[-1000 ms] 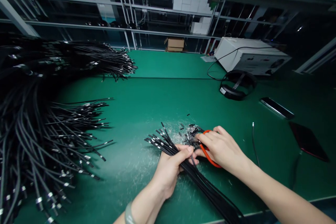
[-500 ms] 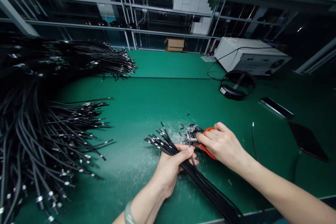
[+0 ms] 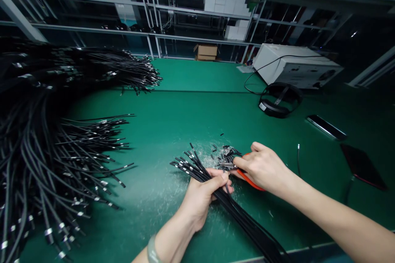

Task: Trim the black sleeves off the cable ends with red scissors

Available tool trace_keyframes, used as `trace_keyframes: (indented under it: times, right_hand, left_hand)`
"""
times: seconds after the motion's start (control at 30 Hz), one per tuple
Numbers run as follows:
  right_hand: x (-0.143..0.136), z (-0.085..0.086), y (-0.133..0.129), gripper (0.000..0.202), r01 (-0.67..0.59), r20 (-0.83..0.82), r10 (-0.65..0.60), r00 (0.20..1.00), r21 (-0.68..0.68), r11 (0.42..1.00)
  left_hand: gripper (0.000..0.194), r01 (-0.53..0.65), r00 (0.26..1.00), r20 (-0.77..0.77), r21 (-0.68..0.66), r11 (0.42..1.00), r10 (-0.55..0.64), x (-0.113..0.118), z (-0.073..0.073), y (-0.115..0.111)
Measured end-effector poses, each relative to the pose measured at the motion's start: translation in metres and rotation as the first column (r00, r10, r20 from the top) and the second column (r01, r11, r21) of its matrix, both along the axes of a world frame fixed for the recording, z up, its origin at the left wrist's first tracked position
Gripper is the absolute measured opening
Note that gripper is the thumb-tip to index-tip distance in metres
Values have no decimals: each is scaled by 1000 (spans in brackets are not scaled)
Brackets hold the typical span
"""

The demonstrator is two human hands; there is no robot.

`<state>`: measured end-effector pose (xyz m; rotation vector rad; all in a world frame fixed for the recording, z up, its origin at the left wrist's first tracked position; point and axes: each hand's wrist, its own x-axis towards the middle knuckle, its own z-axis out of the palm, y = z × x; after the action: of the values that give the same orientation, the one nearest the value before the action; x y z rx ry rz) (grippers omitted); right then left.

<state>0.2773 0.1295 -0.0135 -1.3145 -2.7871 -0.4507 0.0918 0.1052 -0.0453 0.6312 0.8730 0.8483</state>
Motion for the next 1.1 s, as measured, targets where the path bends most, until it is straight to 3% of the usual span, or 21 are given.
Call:
trace_keyframes:
  times: [0.2, 0.3, 0.37, 0.43, 0.5, 0.53, 0.63, 0.73, 0.87, 1.0, 1.1]
  right_hand:
    - [1, 1, 2, 30, 20, -21, -21, 1000, -46, 999]
    - [2, -1, 2, 30, 160, -219, -199, 955, -183, 970]
    - [0, -4, 1, 28, 197, -429, -405, 807, -451, 870]
    - [-6, -7, -1, 35, 32, -543, -611, 576, -732, 681]
    - [-13, -9, -3, 38, -198, -557, -735, 387, -829, 523]
    - [-16, -9, -4, 37, -273, -560, -763, 322, -827, 492]
    - [-23, -7, -5, 30, -368, -581, -785, 214, -792, 486]
    - [-23, -3, -4, 28, -412, -582, -793, 180, -777, 477]
    - [-22, 3, -3, 29, -416, -582, -786, 209, -780, 467]
    - [-27, 9, -6, 31, -303, -626, -746, 226, -773, 557]
    - [-34, 12, -11, 28, -254, -643, -719, 263, -765, 592]
  left_hand:
    - [15, -1, 1000, 10, -4, 1000, 1, 1, 0, 1]
    - [16, 1, 1000, 20, 2, 1000, -1, 0, 1, 1]
    - [16, 3, 1000, 22, 0, 1000, -3, 0, 1, 1]
    - [16, 9, 1000, 23, 2, 1000, -10, 0, 2, 2]
    - [15, 21, 999, 31, 12, 1000, -22, -1, 3, 2]
    - [15, 28, 999, 37, 17, 999, -28, -1, 3, 2]
    - [17, 45, 997, 59, 21, 999, -46, -2, 4, 2]
    - [23, 64, 996, 68, 15, 998, -64, -2, 5, 1]
    - [19, 57, 997, 57, -10, 998, -56, -2, 5, 0]
    - [16, 41, 998, 38, 7, 999, -41, -1, 3, 1]
    - [15, 28, 999, 27, 43, 999, -29, 0, 2, 1]
